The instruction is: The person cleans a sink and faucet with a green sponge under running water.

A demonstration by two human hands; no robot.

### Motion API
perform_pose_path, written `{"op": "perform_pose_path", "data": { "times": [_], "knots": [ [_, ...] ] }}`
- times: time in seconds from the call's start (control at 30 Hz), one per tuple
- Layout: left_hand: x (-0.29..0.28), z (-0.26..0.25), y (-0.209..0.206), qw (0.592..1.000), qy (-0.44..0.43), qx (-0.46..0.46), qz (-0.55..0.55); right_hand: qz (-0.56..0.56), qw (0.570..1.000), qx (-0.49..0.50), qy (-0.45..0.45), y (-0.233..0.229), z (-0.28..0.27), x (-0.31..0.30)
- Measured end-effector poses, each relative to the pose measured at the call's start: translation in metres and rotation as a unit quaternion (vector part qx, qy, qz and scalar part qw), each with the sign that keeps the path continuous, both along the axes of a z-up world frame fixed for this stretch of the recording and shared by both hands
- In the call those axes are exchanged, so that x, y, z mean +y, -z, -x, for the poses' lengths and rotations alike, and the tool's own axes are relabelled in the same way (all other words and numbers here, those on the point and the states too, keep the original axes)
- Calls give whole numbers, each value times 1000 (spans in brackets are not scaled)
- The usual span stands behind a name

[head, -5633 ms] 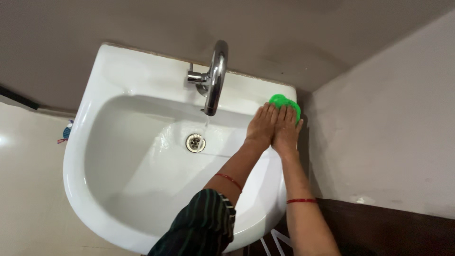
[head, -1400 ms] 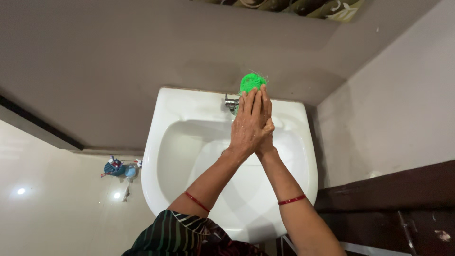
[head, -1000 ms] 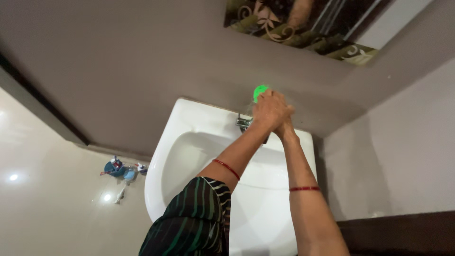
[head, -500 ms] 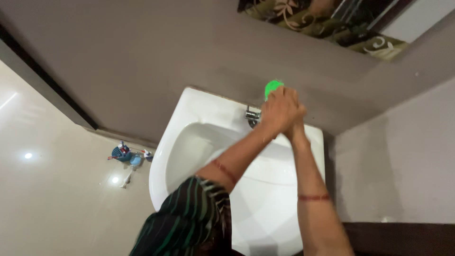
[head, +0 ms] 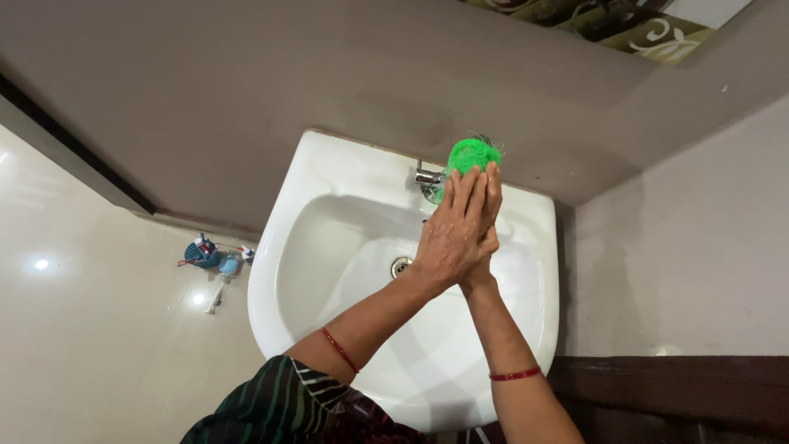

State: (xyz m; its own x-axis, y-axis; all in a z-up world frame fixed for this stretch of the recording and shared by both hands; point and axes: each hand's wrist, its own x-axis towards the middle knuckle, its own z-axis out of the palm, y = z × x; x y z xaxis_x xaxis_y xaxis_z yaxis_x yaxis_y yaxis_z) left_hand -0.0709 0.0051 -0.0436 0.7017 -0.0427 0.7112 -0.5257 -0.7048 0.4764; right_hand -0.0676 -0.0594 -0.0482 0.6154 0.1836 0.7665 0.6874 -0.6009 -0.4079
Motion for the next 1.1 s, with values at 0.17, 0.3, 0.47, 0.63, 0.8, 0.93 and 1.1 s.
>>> {"op": "perform_pose_path", "data": {
  "times": [0.17,0.3,0.47,0.63,0.8,0.93,1.1],
  "knots": [
    [-6,-53,-32,975,19,204,92,80,993,79,-23,-1,-62,-38],
    [-4,-127,-62,931,-2,365,23,213,925,310,43,1,-162,-56],
    [2,-166,-42,930,68,357,-49,17,900,430,-74,-5,-169,-69],
    [38,-182,-17,918,75,360,151,-229,803,506,-217,-45,-148,-93],
    [45,-176,3,933,162,314,63,-137,829,502,-204,-68,-129,-89],
    [39,-172,8,950,164,266,-22,-51,895,432,-99,-67,-119,-79],
    [32,-170,17,924,185,333,31,-60,925,368,-77,-35,-133,-68]
  ]
}}
